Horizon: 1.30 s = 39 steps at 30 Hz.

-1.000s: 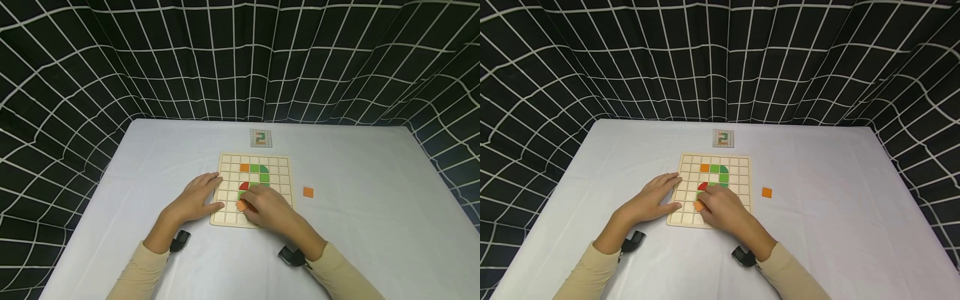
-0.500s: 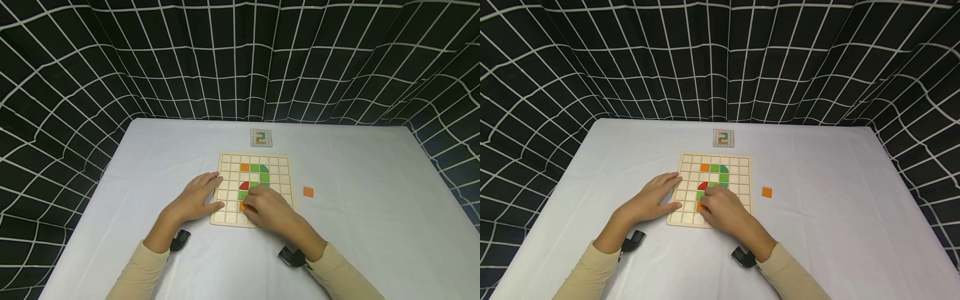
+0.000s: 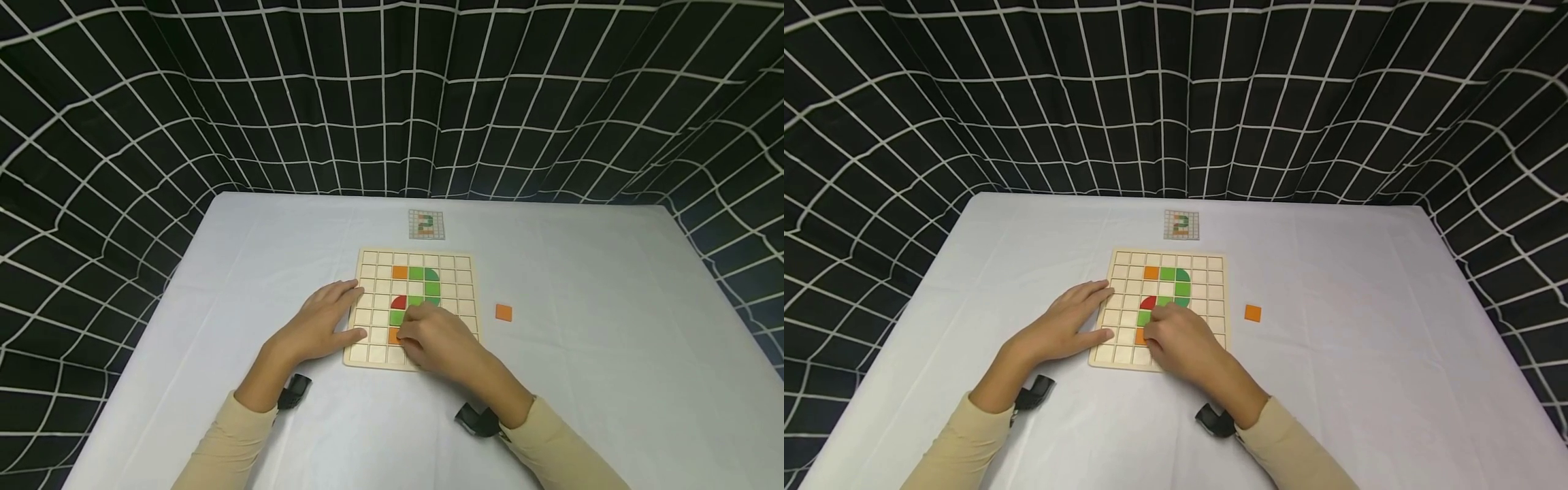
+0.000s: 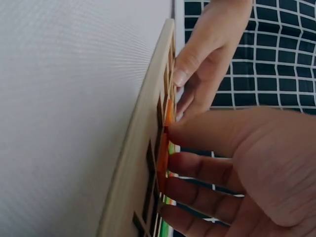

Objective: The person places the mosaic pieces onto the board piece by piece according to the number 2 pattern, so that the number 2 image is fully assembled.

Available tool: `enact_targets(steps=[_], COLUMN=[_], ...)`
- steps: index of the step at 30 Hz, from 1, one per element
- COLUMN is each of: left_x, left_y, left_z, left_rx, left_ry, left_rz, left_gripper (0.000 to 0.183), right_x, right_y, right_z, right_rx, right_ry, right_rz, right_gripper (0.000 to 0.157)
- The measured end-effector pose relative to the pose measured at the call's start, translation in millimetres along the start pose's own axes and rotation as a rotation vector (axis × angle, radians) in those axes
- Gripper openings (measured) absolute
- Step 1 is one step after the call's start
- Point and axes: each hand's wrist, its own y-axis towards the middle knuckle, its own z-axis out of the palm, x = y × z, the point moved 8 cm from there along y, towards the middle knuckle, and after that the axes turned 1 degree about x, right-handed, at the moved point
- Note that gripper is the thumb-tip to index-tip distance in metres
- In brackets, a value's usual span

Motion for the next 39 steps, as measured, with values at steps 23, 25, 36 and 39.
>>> enact_targets(steps=[23, 25, 36, 39], left_x=[1.0, 0.8, 0.5, -0.4], left_y=[1.7, 1.7, 1.1, 0.8], left_z=[1.6, 1.4, 1.4, 0.8], left_rx=[-0.001, 0.001, 0.001, 0.001], left_ry=[0.015, 0.013, 0.010, 0.005], left_rz=[0.002, 0.002, -0.008, -0.007], left_gripper=[0.078, 0.078, 0.077, 0.077], right_x=[-90, -104, -139, -137], right_y=[-41, -50, -72, -71], right_z=[-44.3, -52.9, -50.2, -50.9], right_rx=[0.331, 0.322, 0.380, 0.379], right_ry=[-0.017, -0.045, -0.053, -0.055], right_rz=[0.466, 0.536, 0.722, 0.714], right_gripper=[0.006, 0.014, 0.011, 0.010])
